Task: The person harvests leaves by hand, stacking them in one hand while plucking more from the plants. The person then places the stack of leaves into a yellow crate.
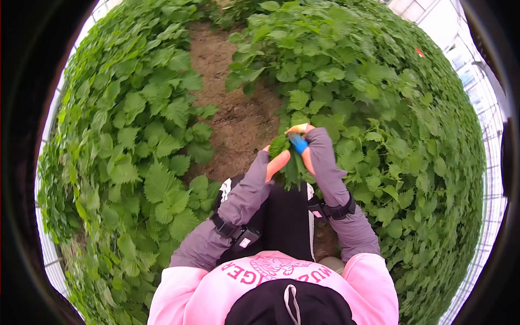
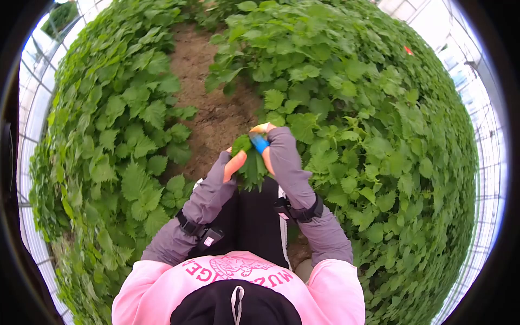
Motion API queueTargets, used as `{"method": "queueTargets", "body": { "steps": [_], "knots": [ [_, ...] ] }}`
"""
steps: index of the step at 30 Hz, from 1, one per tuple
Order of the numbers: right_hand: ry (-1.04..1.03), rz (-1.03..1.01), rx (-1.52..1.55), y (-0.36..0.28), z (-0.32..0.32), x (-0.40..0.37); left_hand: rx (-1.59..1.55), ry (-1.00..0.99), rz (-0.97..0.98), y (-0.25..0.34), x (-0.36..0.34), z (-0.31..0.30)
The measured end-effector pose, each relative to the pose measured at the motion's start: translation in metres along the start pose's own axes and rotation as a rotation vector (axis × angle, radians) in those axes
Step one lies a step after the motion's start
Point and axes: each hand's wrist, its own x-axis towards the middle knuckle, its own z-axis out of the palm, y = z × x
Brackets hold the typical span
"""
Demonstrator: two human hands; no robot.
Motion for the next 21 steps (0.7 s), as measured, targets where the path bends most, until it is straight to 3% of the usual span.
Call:
{"method": "queueTargets", "body": {
  "steps": [2, 3, 4, 5, 7, 8, 9, 11, 12, 13, 14, 17, 18, 20, 21],
  "knots": [
    [-0.062, 0.038, 0.049, 0.001, -0.001, 0.004, 0.213, -0.009, 0.004, -0.003, 0.009, -0.004],
    [-0.111, 0.064, 0.113, 0.01, 0.001, 0.007, 0.436, 0.109, 0.035, -0.022, 0.025, -0.028],
    [-0.106, -0.062, 0.161, 0.02, 0.005, 0.016, 0.639, 0.093, 0.045, -0.018, 0.029, -0.031],
    [-0.09, -0.062, 0.156, 0.029, -0.004, 0.02, 0.841, 0.082, 0.059, -0.015, 0.033, -0.033],
    [-0.25, 0.357, 0.418, 0.008, -0.032, 0.031, 0.667, 0.094, 0.045, -0.017, 0.029, -0.033],
    [-0.093, 0.227, 0.433, 0.018, -0.041, 0.039, 0.489, 0.12, 0.031, -0.019, 0.028, -0.035],
    [0.118, 0.274, 0.677, 0.022, -0.06, 0.053, 0.493, 0.112, 0.036, -0.019, 0.03, -0.039],
    [0.526, 0.092, 0.917, 0.037, -0.104, 0.076, 0.555, 0.148, -0.035, -0.021, 0.033, -0.048],
    [0.746, -0.134, 0.377, 0.059, -0.119, 0.088, 0.355, 0.189, -0.12, -0.009, 0.027, -0.03],
    [0.85, -0.149, 0.577, 0.079, -0.141, 0.101, 0.359, 0.184, -0.118, -0.007, 0.027, -0.026],
    [0.997, -0.045, 0.559, 0.11, -0.164, 0.122, 0.303, 0.16, -0.116, -0.006, 0.026, -0.025],
    [0.81, 0.192, 0.619, 0.185, -0.2, 0.158, 0.299, 0.109, -0.129, -0.002, 0.03, -0.025],
    [0.811, 0.188, 0.623, 0.179, -0.198, 0.154, 0.289, 0.11, -0.136, 0.001, 0.031, -0.021],
    [0.313, 0.107, -0.739, 0.156, -0.19, 0.137, 0.261, 0.097, -0.162, 0.002, 0.035, -0.021],
    [0.316, 0.104, -0.736, 0.166, -0.19, 0.143, 0.265, 0.096, -0.159, 0.0, 0.037, -0.023]
  ]
}}
